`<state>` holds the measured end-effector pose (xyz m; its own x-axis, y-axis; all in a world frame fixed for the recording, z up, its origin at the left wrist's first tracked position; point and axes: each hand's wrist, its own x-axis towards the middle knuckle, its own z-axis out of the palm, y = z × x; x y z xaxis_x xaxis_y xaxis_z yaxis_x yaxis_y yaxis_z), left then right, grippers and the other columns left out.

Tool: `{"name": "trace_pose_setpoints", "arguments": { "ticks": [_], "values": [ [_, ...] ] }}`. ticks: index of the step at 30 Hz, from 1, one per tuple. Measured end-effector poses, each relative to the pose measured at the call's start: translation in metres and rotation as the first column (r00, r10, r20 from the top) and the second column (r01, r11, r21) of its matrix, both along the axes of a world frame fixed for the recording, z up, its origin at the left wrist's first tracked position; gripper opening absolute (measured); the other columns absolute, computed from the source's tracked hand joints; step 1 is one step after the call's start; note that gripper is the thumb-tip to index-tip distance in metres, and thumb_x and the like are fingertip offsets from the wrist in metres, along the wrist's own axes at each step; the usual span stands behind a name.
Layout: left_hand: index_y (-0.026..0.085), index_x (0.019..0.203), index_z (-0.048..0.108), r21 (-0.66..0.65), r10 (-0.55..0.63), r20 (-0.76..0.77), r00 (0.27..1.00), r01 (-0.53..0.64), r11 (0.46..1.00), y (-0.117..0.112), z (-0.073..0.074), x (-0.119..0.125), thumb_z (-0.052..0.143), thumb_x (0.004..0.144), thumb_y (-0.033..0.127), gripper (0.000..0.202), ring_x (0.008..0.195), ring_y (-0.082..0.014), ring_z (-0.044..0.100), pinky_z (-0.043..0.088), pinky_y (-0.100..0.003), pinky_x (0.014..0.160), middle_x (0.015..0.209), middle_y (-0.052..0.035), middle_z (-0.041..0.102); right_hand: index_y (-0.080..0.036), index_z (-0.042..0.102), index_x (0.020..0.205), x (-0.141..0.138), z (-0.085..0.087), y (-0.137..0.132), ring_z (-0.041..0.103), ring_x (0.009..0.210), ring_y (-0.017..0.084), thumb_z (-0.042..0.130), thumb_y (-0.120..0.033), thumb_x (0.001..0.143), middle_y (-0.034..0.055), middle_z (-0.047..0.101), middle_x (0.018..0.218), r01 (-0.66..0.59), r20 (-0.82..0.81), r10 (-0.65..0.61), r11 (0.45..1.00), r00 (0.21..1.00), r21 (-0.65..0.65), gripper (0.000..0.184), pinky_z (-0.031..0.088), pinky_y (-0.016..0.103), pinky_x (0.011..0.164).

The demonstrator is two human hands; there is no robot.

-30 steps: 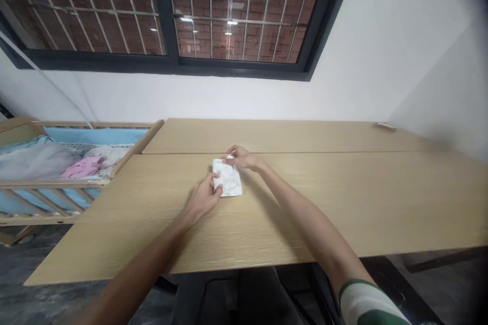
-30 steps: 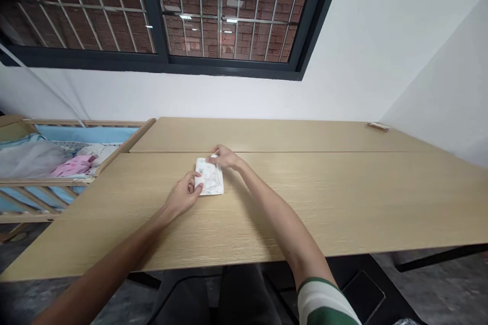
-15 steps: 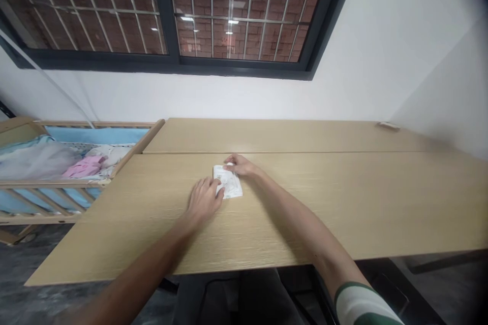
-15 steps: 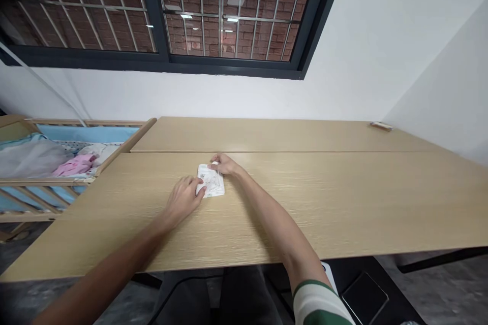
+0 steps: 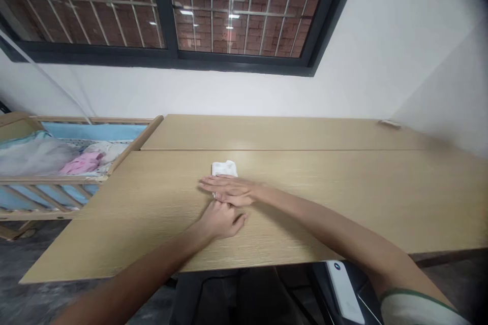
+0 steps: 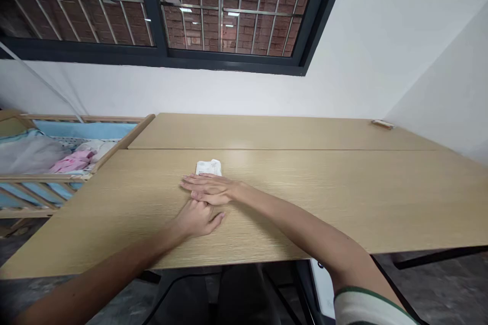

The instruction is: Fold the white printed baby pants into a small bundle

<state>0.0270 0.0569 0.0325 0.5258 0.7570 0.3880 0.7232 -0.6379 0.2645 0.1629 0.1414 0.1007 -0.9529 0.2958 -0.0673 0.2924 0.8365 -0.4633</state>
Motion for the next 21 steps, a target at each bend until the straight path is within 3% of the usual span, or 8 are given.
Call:
{"name": "trace_pose_setpoints", "arguments": {
  "ticks": [4,6,11,16,21],
  "values": [
    [0.008,0.114,0.07,0.03,0.023,-0.166,0.986,-0.019,0.999,-0.001,0.003,0.0,0.046,0.097,0.046,0.048,0.097,-0.0357,0.07,0.056,-0.052,0.088,0.102,-0.0203,0.073,-0.021,0.021,0.161,0.003,-0.019,0.02,0.009,0.156,0.019,0.021,-0.055,0.106,0.003,0.016,0.168,0.017,0.038,-0.016,1.0,0.999,-0.019,0.065,0.001,0.037,0.126],
    [0.006,0.122,0.066,0.034,0.032,-0.194,0.98,-0.026,0.999,-0.001,0.003,0.0,0.045,0.097,0.044,0.05,0.101,-0.0361,0.069,0.058,-0.049,0.085,0.108,-0.0217,0.072,-0.021,0.022,0.161,0.003,-0.024,0.034,0.009,0.156,0.019,0.021,-0.057,0.105,0.0035,0.016,0.168,0.042,0.043,-0.042,0.999,0.998,-0.003,0.067,0.001,0.037,0.126],
    [0.005,0.124,0.062,0.062,0.043,-0.235,0.971,-0.029,0.998,0.0,0.004,0.0,0.046,0.097,0.046,0.052,0.132,-0.04,0.053,0.055,-0.048,0.097,0.139,-0.0257,0.058,-0.019,0.024,0.161,-0.002,-0.03,0.074,0.01,0.156,0.023,0.025,-0.062,0.103,0.0061,0.015,0.168,0.138,0.036,-0.141,0.989,0.989,0.061,0.072,0.002,0.038,0.126],
    [0.006,0.123,0.062,0.025,0.035,-0.26,0.965,-0.029,0.999,0.0,0.006,-0.001,0.045,0.099,0.045,0.05,0.136,-0.0385,0.05,0.051,-0.047,0.105,0.148,-0.0273,0.048,-0.017,0.023,0.161,-0.008,-0.038,0.103,0.007,0.156,0.023,0.025,-0.064,0.102,0.0069,0.013,0.168,0.17,0.015,-0.172,0.981,0.985,0.089,0.075,0.002,0.038,0.126],
    [0.005,0.121,0.063,0.017,0.023,-0.24,0.97,-0.019,1.0,0.001,0.007,-0.003,0.045,0.099,0.043,0.047,0.136,-0.0397,0.05,0.052,-0.048,0.104,0.15,-0.0289,0.045,-0.014,0.024,0.161,-0.011,-0.042,0.115,0.008,0.156,0.024,0.024,-0.064,0.102,0.0085,0.014,0.168,0.24,0.016,-0.242,0.968,0.97,0.074,0.077,0.003,0.038,0.126]
  ]
}}
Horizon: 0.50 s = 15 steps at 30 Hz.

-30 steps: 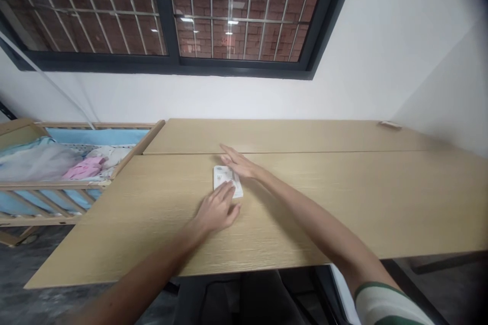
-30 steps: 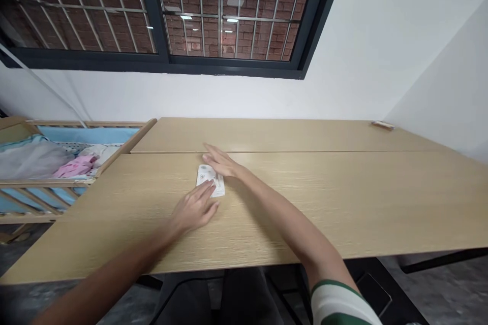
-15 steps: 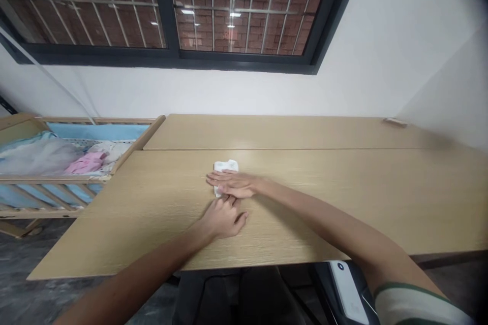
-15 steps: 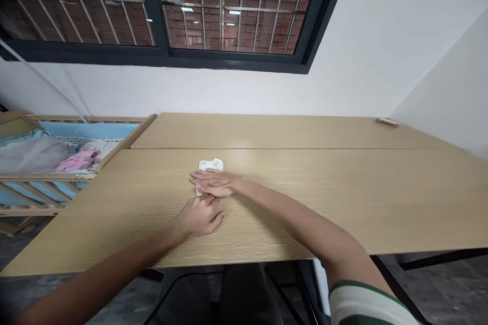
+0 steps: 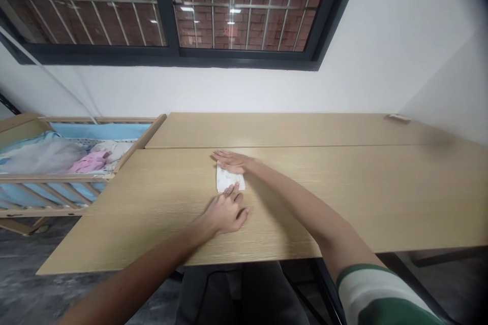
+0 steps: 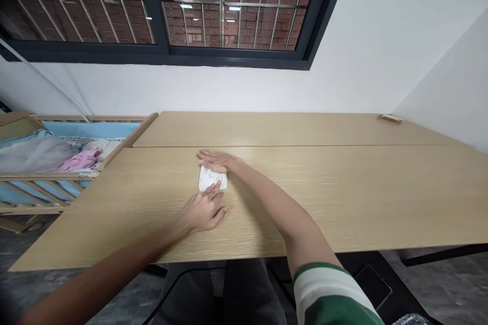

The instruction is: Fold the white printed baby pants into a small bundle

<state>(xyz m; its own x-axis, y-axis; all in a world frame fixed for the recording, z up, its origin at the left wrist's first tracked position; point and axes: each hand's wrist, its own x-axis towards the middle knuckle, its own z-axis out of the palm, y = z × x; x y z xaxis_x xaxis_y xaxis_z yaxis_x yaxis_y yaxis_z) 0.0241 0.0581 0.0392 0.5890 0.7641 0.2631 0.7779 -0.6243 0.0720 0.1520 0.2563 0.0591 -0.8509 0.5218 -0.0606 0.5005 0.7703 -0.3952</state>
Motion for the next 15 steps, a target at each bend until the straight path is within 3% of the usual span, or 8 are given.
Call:
{"name": "trace_pose_setpoints", "arguments": {
  "ticks": [7,10,13,15],
  "values": [
    [0.012,0.111,0.067,0.023,0.01,0.057,0.998,-0.012,1.0,0.001,-0.006,0.0,0.047,0.099,0.041,0.038,0.132,-0.0373,0.054,0.058,-0.047,0.093,0.149,-0.0225,0.049,-0.013,0.028,0.16,-0.005,-0.002,0.019,0.014,0.155,0.022,0.023,-0.059,0.103,0.0085,0.02,0.167,0.092,0.063,-0.096,0.994,0.993,0.064,0.073,0.007,0.037,0.127],
    [0.018,0.112,0.066,0.053,0.032,0.168,0.985,-0.042,0.998,0.006,-0.007,-0.003,0.047,0.098,0.038,0.031,0.122,-0.0314,0.063,0.058,-0.043,0.09,0.144,-0.0168,0.056,-0.015,0.034,0.158,-0.005,0.004,0.023,0.016,0.155,0.023,0.025,-0.058,0.103,0.0071,0.025,0.166,0.161,0.044,-0.165,0.984,0.985,0.077,0.071,0.009,0.038,0.127],
    [0.022,0.111,0.063,0.032,0.158,0.342,0.926,-0.18,0.983,0.022,-0.001,-0.017,0.043,0.1,0.034,0.026,0.103,-0.0238,0.069,0.055,-0.037,0.089,0.121,-0.0098,0.07,-0.013,0.034,0.158,0.001,0.017,0.02,0.016,0.155,0.025,0.021,-0.058,0.103,0.0099,0.023,0.166,0.316,-0.1,-0.307,0.944,0.947,0.097,0.071,0.012,0.039,0.126],
    [0.022,0.104,0.062,-0.042,0.34,0.414,0.844,-0.356,0.934,0.037,0.007,-0.032,0.038,0.102,0.035,0.027,0.097,-0.023,0.069,0.053,-0.036,0.087,0.106,-0.0083,0.072,-0.011,0.042,0.153,0.006,0.025,0.013,0.03,0.15,0.028,0.029,-0.055,0.104,0.0164,0.034,0.162,0.444,-0.198,-0.421,0.891,0.885,0.09,0.068,0.023,0.04,0.122]
  ]
}}
